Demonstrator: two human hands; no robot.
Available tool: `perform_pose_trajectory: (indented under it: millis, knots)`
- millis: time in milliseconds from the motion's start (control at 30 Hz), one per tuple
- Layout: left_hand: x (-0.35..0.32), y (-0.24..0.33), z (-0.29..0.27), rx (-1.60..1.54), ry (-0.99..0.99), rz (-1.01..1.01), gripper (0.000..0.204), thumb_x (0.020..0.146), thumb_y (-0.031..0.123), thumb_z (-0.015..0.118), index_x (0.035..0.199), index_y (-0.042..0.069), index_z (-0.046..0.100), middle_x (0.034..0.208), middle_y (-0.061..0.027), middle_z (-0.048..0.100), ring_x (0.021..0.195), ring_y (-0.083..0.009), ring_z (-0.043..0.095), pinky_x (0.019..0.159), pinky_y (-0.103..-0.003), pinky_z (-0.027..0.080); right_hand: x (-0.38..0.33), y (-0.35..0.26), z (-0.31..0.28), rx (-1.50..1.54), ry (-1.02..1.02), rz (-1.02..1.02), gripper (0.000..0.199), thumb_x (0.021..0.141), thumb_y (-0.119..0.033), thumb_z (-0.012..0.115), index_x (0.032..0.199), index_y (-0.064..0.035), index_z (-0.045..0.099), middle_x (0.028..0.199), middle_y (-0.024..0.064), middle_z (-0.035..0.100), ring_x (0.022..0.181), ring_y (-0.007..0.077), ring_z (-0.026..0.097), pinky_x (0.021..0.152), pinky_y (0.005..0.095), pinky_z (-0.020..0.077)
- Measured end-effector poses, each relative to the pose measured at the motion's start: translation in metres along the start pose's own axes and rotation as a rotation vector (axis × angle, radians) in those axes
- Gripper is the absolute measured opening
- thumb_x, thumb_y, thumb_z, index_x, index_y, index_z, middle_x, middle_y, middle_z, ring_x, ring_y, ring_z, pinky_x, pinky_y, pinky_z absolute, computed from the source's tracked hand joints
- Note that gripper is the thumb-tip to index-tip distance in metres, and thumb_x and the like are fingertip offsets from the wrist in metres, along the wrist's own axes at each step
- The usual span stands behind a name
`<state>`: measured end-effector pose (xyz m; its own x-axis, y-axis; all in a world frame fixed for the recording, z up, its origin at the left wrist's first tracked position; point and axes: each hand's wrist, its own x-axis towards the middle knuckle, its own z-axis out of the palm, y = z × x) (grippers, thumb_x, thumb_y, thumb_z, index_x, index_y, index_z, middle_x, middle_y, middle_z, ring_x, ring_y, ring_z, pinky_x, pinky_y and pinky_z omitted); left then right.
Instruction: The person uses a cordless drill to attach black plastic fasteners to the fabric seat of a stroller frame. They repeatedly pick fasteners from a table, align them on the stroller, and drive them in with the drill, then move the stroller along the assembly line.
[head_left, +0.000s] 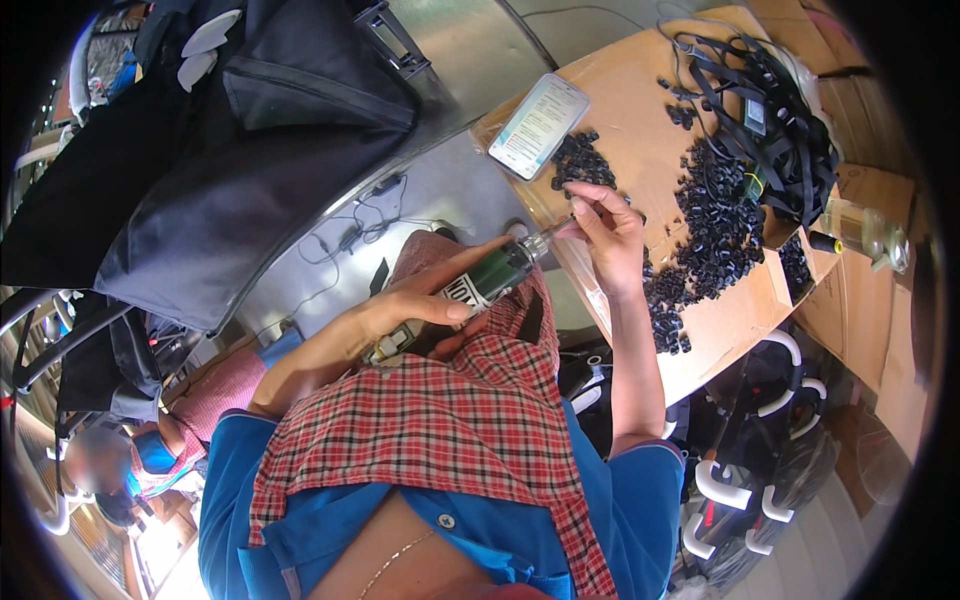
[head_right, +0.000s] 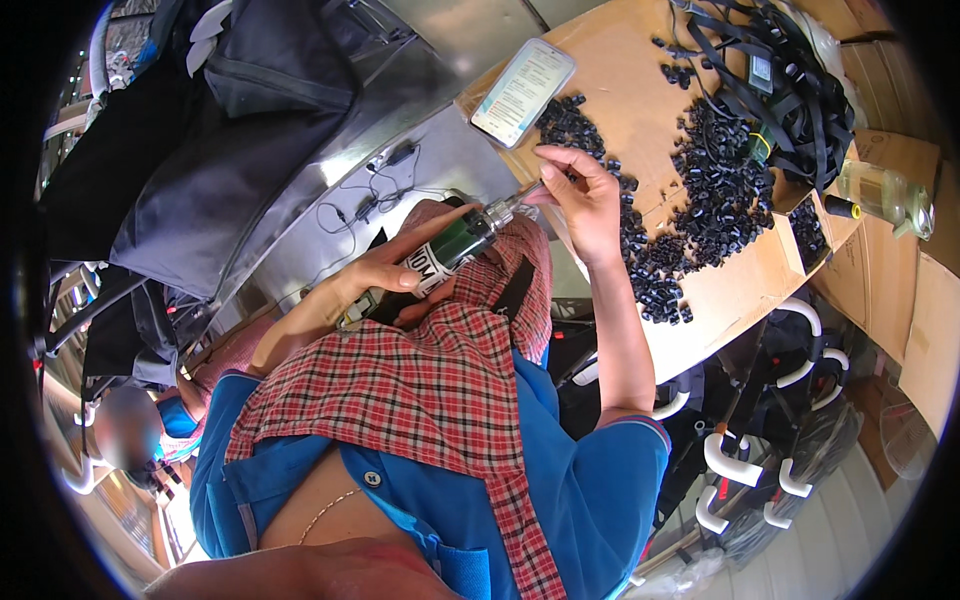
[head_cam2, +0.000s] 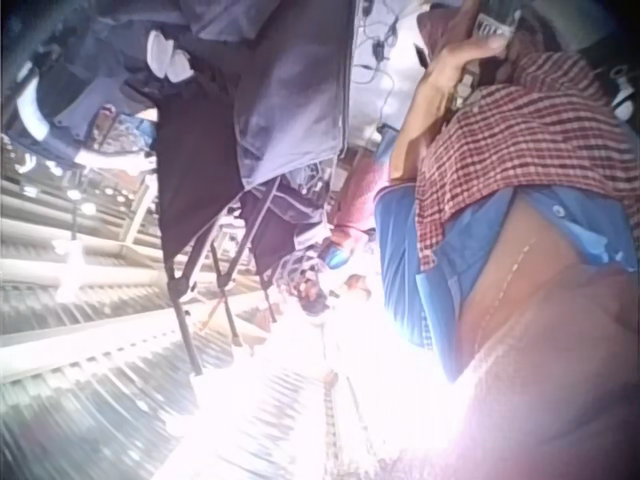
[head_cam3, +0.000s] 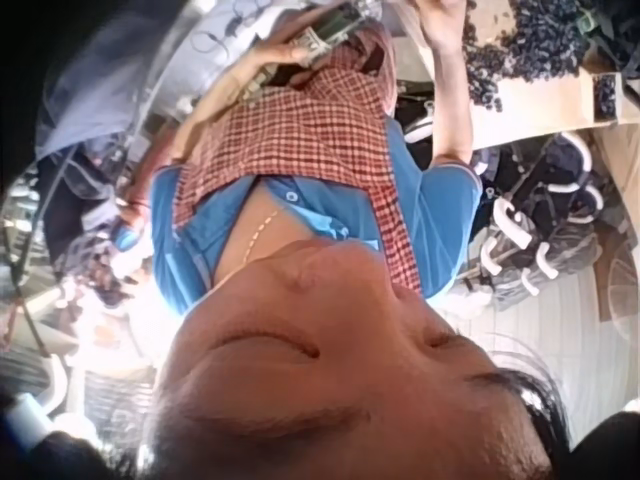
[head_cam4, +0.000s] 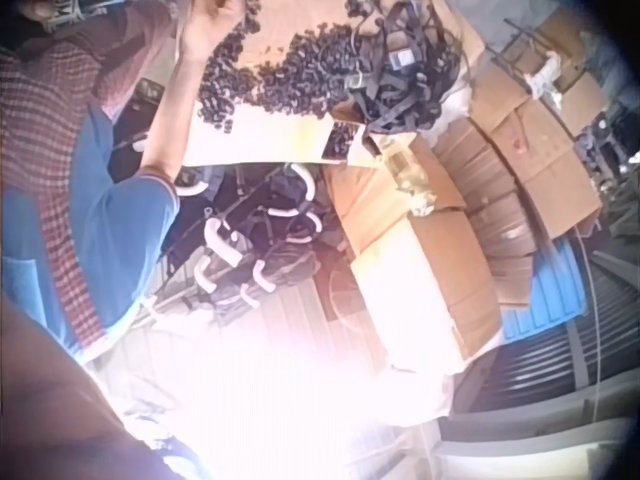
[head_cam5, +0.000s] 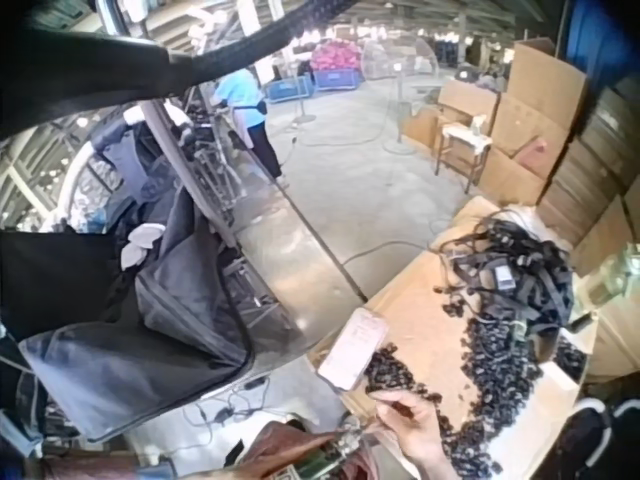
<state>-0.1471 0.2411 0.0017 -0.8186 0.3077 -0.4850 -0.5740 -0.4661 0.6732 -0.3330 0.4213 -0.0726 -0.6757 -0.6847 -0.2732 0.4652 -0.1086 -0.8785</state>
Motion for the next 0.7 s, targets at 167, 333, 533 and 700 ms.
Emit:
perform_pose_trajectory:
  millis: [167,333,533,700]
  knots:
    - [0.004,-0.007,0.001,0.017,0.039,0.034,0.111,0.071,0.048,0.071,0.154,0.004,0.012,0.124,-0.0188,0.052,0.079,-0.016,0.06,0.065,-0.027,0.045,-0.007,-0.01,-0.002,-0.175,0.001,0.018,0.023,0.093,-0.005,0.062,0.114,0.0035,0.062,0.092,0.0084,0.065,0.075,0.0157,0.068,0.066,0.0261,0.0575]
    - [0.008,-0.001,0.01,-0.004,0.044,0.111,0.109,0.072,0.046,0.07,0.154,0.003,0.012,0.117,-0.019,0.056,0.076,-0.0148,0.06,0.063,-0.026,0.045,-0.004,-0.011,-0.042,-0.44,0.144,-0.222,0.033,0.092,-0.014,0.065,0.121,0.0017,0.061,0.089,0.0105,0.07,0.076,0.0145,0.067,0.071,0.0277,0.0566]
    - [0.008,0.008,0.013,-0.099,-0.037,0.029,0.106,0.075,0.041,0.07,0.154,0.005,0.009,0.078,-0.0116,0.055,0.051,-0.0134,0.056,0.047,-0.023,0.044,0.012,-0.001,-0.144,-1.441,0.488,-0.479,0.018,0.085,-0.006,0.063,0.101,-0.0017,0.068,0.097,0.0124,0.066,0.087,0.0301,0.065,0.079,0.0371,0.0538]
    - [0.009,0.002,0.012,-0.126,-0.073,0.026,0.105,0.077,0.041,0.069,0.154,0.006,0.007,0.079,-0.0135,0.055,0.047,-0.0145,0.054,0.043,-0.025,0.045,0.027,0.007,-0.165,-1.695,0.424,-0.63,0.014,0.083,-0.007,0.062,0.095,-0.0043,0.069,0.095,0.0094,0.063,0.091,0.0292,0.06,0.084,0.0384,0.0501]
